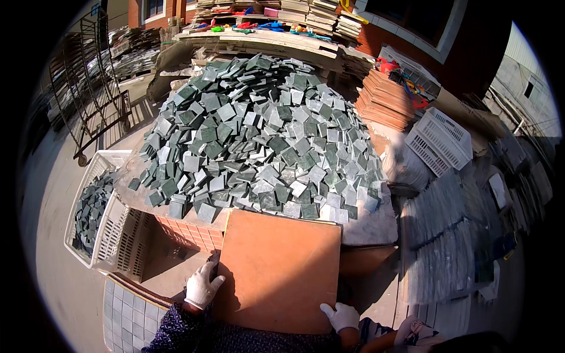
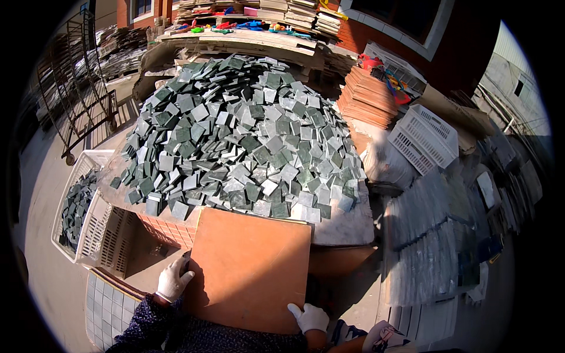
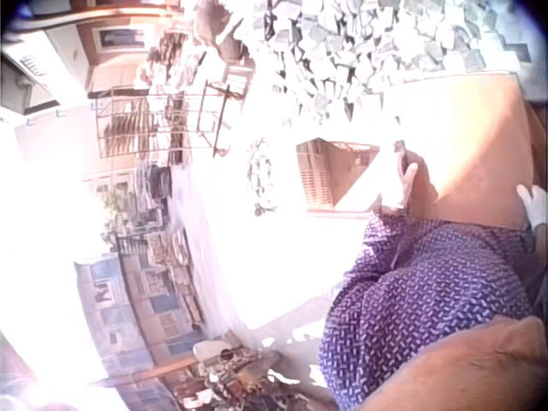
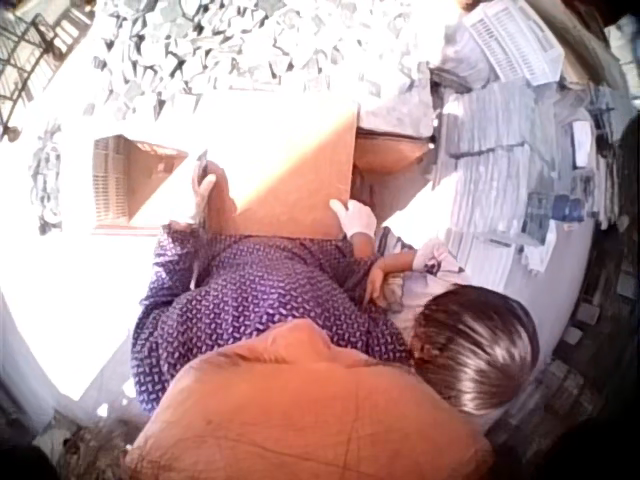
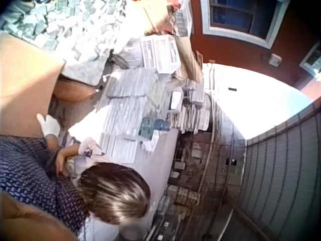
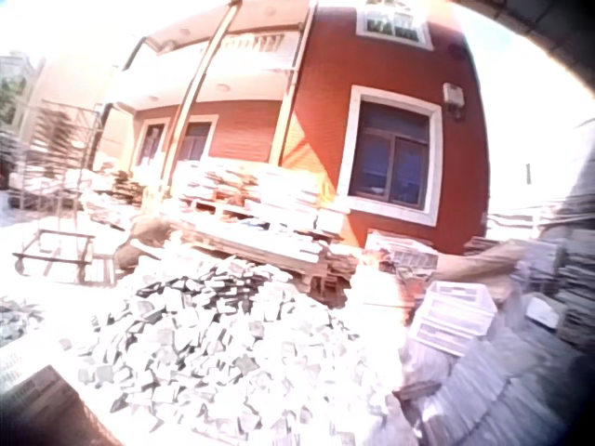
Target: The person arranges small green square tiles onto a yellow grid board. They pick tiles from a large pile and place them into the grid slots one by one. After filling the board, they flip it over to reveal the completed pattern.
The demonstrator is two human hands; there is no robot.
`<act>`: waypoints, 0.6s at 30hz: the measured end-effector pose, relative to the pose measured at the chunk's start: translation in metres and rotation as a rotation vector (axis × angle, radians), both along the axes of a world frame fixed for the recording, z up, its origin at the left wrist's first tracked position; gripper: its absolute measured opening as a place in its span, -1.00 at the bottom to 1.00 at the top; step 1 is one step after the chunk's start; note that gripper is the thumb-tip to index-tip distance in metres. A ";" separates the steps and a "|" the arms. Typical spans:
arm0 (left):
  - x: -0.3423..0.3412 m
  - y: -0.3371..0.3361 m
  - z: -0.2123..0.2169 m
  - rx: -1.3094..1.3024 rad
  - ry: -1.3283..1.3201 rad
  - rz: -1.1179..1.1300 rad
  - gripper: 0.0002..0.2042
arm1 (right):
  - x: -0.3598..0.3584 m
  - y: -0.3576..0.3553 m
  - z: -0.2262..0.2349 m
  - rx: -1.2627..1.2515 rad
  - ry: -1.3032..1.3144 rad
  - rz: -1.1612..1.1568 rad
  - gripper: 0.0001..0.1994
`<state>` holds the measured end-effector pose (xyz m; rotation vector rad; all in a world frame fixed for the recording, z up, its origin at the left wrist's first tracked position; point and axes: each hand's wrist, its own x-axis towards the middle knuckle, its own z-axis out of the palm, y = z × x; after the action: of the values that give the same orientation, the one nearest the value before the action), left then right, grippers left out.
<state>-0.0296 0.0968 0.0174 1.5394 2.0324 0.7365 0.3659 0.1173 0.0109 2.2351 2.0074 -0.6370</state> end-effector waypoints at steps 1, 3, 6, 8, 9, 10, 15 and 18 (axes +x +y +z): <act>0.000 0.005 -0.010 0.102 -0.106 0.016 -0.46 | 0.000 0.005 0.003 -0.020 -0.004 0.019 -0.29; 0.009 0.011 -0.025 0.083 0.001 0.013 -0.37 | 0.000 0.016 0.007 -0.044 0.013 0.033 -0.28; 0.015 0.018 -0.035 0.181 -0.077 0.043 -0.40 | 0.002 0.025 0.012 -0.110 0.005 0.074 -0.28; 0.016 0.018 -0.034 0.156 -0.104 0.061 -0.41 | 0.001 0.027 0.014 -0.136 -0.045 0.088 -0.28; 0.016 0.019 -0.036 0.168 -0.139 0.057 -0.42 | 0.000 0.028 0.015 -0.149 -0.071 0.100 -0.27; 0.014 0.018 -0.040 0.177 -0.171 0.062 -0.43 | -0.007 0.027 0.018 -0.097 -0.071 0.074 -0.39; 0.010 0.037 -0.040 0.228 -0.879 0.080 -0.47 | 0.002 0.052 -0.018 0.282 0.938 -0.208 -0.59; -0.005 0.047 -0.044 0.000 -1.085 0.046 -0.50 | -0.019 0.067 -0.035 0.256 1.136 -0.253 -0.50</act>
<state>-0.0344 0.1441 -0.0266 0.7621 1.2227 1.2288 0.3469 0.1847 -0.0236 2.5669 2.2288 -2.1761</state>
